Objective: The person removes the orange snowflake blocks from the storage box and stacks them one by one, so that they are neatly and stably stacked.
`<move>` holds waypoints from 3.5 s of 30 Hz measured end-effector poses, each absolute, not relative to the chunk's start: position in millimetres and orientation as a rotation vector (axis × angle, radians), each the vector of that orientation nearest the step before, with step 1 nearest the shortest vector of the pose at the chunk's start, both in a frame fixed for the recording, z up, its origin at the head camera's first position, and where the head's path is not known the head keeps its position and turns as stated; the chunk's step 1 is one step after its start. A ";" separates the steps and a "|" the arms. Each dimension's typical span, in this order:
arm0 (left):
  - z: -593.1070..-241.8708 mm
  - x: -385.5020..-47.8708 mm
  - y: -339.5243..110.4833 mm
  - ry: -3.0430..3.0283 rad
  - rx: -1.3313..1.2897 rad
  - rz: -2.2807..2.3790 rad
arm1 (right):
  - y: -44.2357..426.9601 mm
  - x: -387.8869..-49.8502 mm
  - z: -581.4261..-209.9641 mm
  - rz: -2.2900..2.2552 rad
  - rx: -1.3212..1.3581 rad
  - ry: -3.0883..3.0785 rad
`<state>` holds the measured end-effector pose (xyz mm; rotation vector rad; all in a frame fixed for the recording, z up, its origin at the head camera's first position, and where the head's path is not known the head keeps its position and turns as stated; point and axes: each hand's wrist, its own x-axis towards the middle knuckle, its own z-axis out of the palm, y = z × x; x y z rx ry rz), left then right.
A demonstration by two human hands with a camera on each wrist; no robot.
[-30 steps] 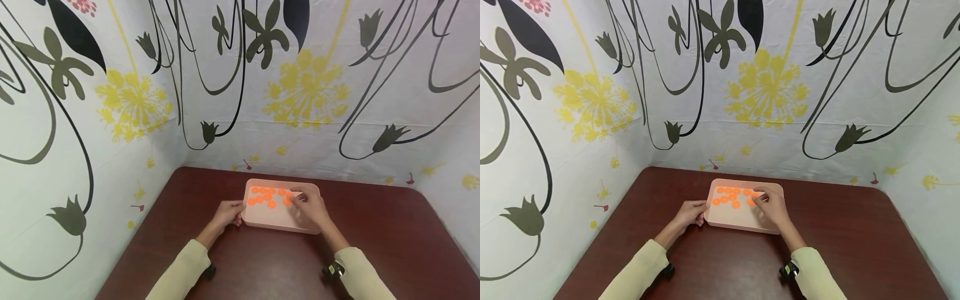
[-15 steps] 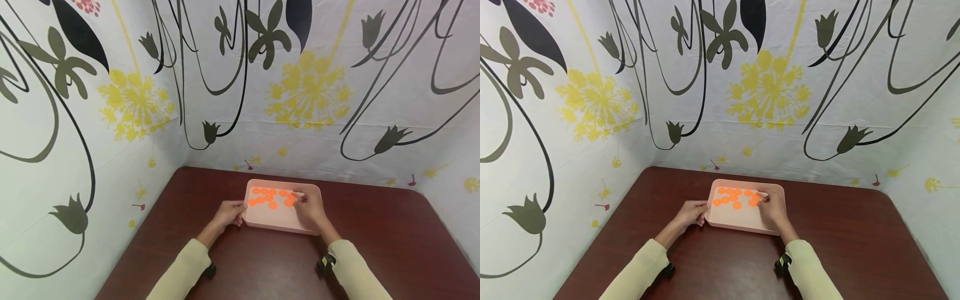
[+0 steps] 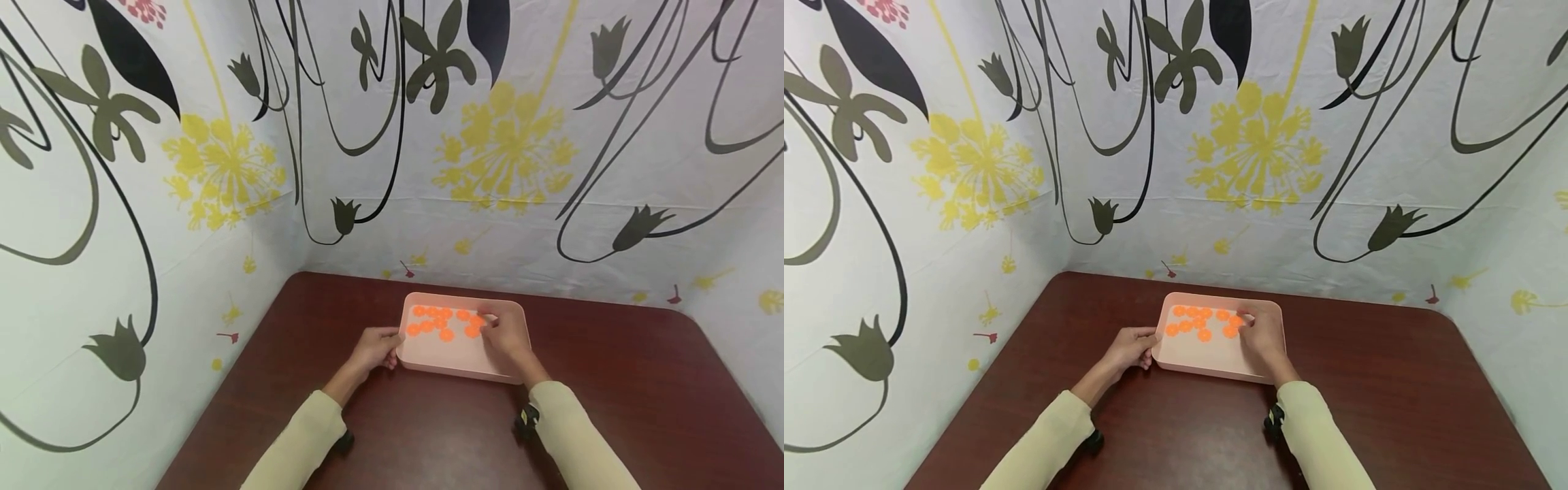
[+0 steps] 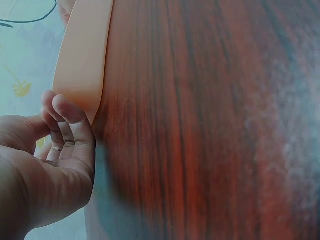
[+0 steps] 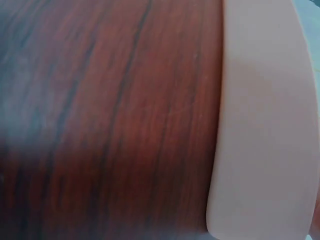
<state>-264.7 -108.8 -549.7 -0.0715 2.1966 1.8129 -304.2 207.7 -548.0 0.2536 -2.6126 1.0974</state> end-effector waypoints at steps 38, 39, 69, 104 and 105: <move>-547.4 -260.7 -106.8 2.205 -0.088 1.796 | 202.2 -307.2 -554.1 0.699 0.295 -2.629; -546.9 -260.5 -107.0 2.205 -0.091 1.792 | 202.6 -308.0 -555.0 0.695 0.303 -2.624; -546.8 -267.4 -104.5 2.146 -0.100 1.819 | 209.3 -325.2 -547.2 0.611 0.190 -2.871; -544.7 -260.9 -108.0 2.146 -0.126 1.816 | 323.9 -267.6 -519.7 0.722 -0.034 -2.858; -544.8 -261.2 -107.9 2.148 -0.126 1.816 | 328.6 -266.2 -522.3 0.720 -0.047 -2.864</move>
